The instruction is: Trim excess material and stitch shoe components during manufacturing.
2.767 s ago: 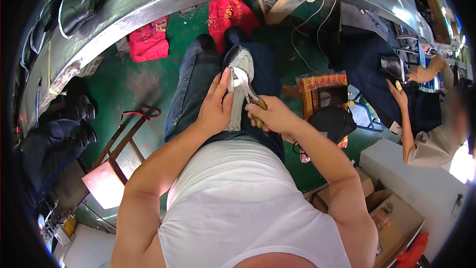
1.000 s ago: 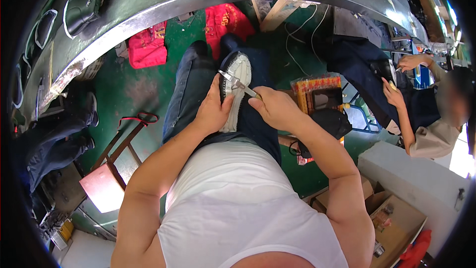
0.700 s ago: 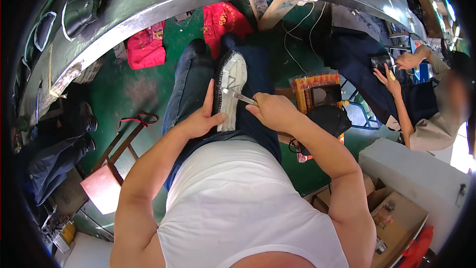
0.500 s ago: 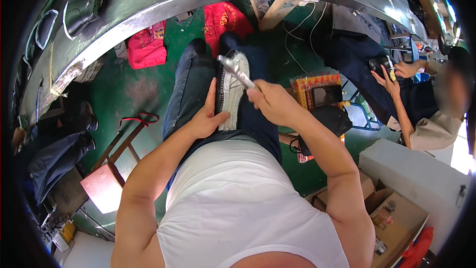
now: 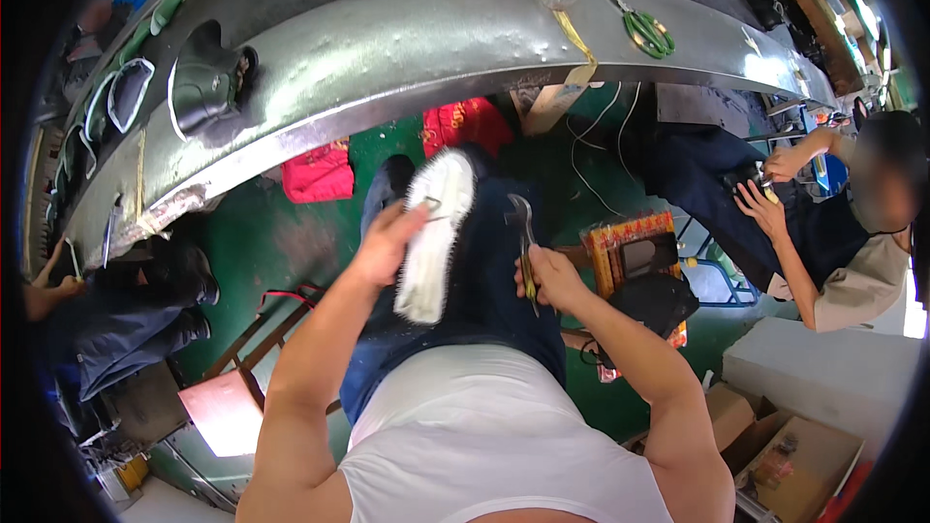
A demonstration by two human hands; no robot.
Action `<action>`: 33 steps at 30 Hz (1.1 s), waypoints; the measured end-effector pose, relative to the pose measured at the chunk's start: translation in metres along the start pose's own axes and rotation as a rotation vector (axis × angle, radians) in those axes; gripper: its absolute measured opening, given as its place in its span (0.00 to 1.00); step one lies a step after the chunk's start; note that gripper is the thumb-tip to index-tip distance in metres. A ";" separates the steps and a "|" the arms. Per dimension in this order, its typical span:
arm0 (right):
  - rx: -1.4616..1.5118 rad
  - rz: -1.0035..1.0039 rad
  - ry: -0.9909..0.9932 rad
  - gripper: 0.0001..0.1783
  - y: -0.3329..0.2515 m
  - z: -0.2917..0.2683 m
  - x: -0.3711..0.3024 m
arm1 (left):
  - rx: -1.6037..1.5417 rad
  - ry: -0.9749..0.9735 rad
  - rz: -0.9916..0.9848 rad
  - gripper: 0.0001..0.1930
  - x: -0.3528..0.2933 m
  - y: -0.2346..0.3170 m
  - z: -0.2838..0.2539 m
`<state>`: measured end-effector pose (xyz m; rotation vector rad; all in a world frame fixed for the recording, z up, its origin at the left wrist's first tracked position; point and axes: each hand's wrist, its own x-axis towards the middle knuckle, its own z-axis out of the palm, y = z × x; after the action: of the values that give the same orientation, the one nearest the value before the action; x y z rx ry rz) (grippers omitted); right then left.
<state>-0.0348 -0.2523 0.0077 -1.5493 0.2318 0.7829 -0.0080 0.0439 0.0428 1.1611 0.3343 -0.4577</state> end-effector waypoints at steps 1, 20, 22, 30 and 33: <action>0.008 0.019 0.007 0.27 0.001 0.001 0.001 | 0.084 0.073 0.076 0.30 -0.009 0.033 -0.004; 0.127 0.112 -0.142 0.31 -0.002 -0.011 0.038 | 2.357 0.626 0.476 0.36 0.252 0.307 -0.070; 0.167 0.178 -0.134 0.31 -0.004 -0.011 0.037 | 2.105 0.383 0.377 0.33 0.246 0.330 -0.074; 0.158 0.166 -0.155 0.31 -0.001 -0.014 0.043 | 1.739 1.877 0.303 0.24 0.154 0.351 -0.178; 0.156 0.107 -0.161 0.31 0.002 -0.012 0.041 | 1.718 1.235 -0.115 0.30 0.117 0.367 -0.226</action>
<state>-0.0015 -0.2511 -0.0195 -1.3281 0.2526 0.9470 0.2754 0.3525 0.1966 3.0837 1.1832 0.0748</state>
